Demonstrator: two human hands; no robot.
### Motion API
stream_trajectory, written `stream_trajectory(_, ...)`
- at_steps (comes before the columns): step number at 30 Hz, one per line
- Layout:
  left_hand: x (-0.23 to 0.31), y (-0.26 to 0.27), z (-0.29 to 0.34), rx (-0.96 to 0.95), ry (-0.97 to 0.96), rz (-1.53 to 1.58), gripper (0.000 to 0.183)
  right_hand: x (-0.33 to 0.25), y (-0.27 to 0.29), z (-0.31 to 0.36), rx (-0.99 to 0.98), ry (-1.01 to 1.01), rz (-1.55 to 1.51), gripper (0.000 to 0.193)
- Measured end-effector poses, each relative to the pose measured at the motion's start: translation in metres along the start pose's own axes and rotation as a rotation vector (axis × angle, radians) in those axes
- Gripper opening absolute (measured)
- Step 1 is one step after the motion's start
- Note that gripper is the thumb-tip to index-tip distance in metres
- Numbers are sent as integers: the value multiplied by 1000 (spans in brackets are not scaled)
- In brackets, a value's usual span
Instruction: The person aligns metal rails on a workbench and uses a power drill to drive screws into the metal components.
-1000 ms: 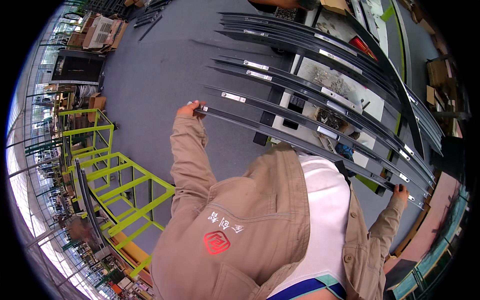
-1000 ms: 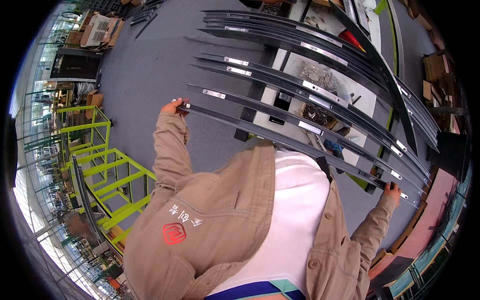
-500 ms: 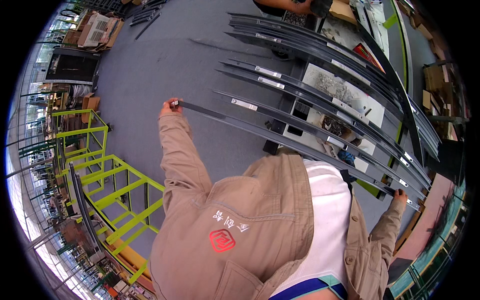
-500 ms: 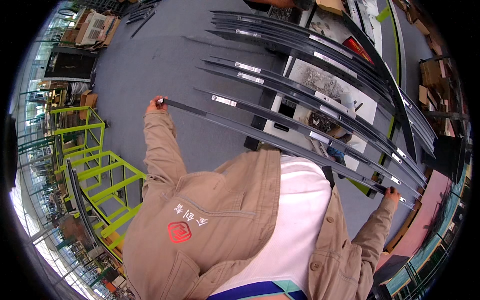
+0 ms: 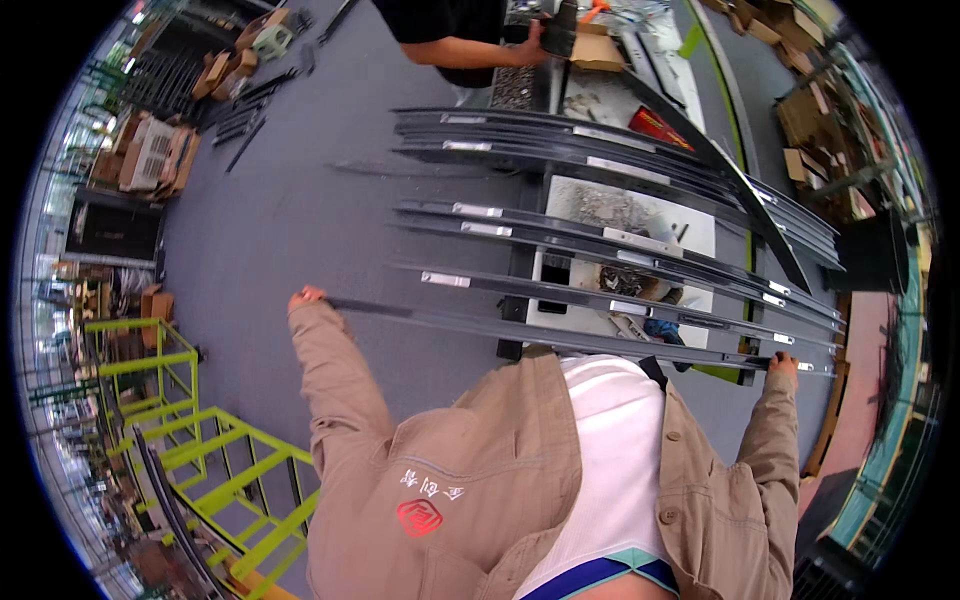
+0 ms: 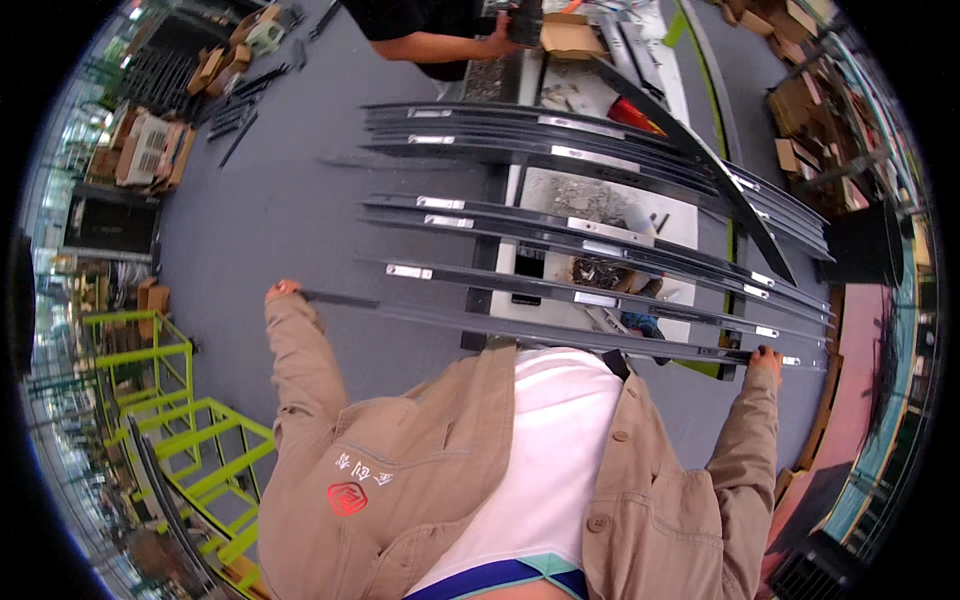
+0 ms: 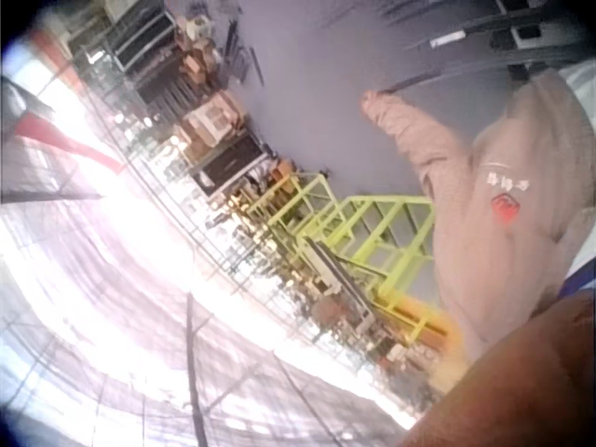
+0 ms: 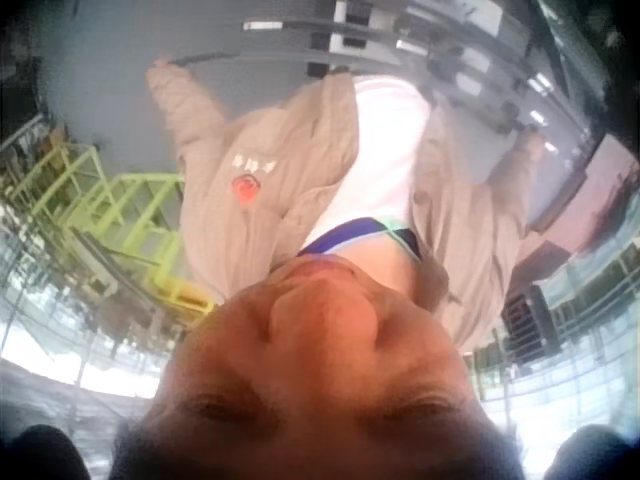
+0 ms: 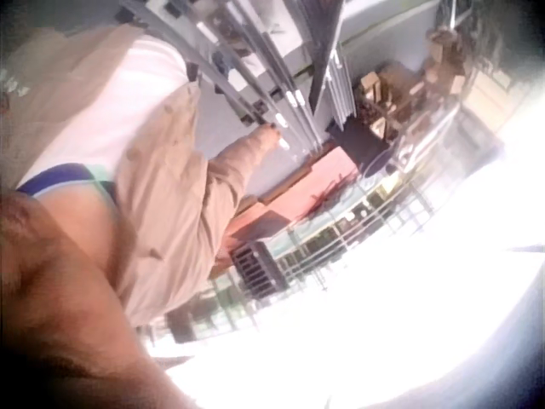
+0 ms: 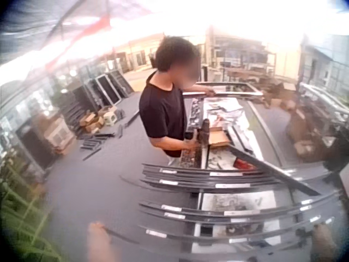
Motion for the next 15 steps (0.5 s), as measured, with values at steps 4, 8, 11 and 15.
stream_trajectory(4,77,14,-30,56,-238,-251,23,-27,4,23,27,-25,-14,31)
stream_trajectory(8,86,4,-29,138,-319,-431,21,1,11,23,77,-76,37,31)
stream_trajectory(11,127,16,-20,172,-425,-454,21,-17,21,19,32,-57,5,33)
stream_trajectory(15,181,22,6,70,-596,-348,22,-34,24,18,35,-35,-102,36)
Point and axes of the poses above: each hand's wrist, its own z-axis away from the middle knuckle, its own y-axis out of the back of the hand, x = y × z, the point moved 6 cm from there along -z, towards the middle knuckle, and after that the axes turned 15 degrees about z, right-handed, at the moved point
